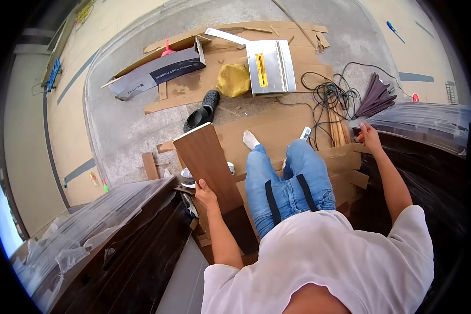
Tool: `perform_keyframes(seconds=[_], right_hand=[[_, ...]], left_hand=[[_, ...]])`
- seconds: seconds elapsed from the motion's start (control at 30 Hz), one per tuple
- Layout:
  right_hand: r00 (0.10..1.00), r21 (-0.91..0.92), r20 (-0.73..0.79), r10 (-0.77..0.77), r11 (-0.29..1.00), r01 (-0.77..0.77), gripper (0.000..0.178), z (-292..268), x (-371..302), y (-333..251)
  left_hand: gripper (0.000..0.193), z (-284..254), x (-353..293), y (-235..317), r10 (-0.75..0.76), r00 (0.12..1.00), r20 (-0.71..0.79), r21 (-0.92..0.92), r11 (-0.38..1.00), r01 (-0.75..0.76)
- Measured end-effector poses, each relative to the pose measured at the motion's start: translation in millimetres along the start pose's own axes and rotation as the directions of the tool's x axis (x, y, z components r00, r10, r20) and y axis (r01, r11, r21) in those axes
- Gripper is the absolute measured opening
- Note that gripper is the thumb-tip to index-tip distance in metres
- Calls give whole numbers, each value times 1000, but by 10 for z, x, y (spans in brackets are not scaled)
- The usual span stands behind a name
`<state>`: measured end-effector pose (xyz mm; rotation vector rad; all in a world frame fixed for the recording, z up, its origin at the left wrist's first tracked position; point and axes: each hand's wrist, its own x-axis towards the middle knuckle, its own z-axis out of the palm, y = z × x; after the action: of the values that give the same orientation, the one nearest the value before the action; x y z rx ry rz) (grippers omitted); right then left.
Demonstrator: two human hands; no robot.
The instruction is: The person measures and marks floor planks using a square and pencil, then uses a table saw to cut the planks before fitting them into place on the floor.
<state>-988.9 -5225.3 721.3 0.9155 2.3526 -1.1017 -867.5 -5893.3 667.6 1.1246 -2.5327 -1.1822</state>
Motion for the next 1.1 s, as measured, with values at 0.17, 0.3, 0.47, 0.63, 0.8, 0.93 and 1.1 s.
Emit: perform_keyframes(seconds=[0.17,0.3,0.47,0.63,0.8,0.93,1.1], right_hand=[[969,-193,41,-245,949,248,36,763,1314,-1055],[902,-335,130,-412,838,431,34,1507,2899,-1280],[793,-435,183,-581,675,595,34,2459,4935,-1813],[559,-561,15,-829,456,691,35,3062,6523,-2137],[708,-498,66,-703,592,634,30,3543,7247,-2447],[687,-549,271,-674,479,685,39,3686,7428,-2510],[866,-374,404,-295,811,450,36,3594,7527,-2444]], left_hand=[[78,931,884,-539,-110,993,44,-6,994,110],[77,1824,1604,-1338,-158,984,82,222,965,137],[78,2721,2176,-2298,-294,949,117,252,933,258],[83,3491,2393,-2991,-249,963,101,245,945,219],[82,3914,2429,-3489,-286,948,144,162,951,262],[81,3896,2471,-3491,-336,939,71,226,923,313],[59,4061,2381,-2919,-217,942,-258,426,849,312]])
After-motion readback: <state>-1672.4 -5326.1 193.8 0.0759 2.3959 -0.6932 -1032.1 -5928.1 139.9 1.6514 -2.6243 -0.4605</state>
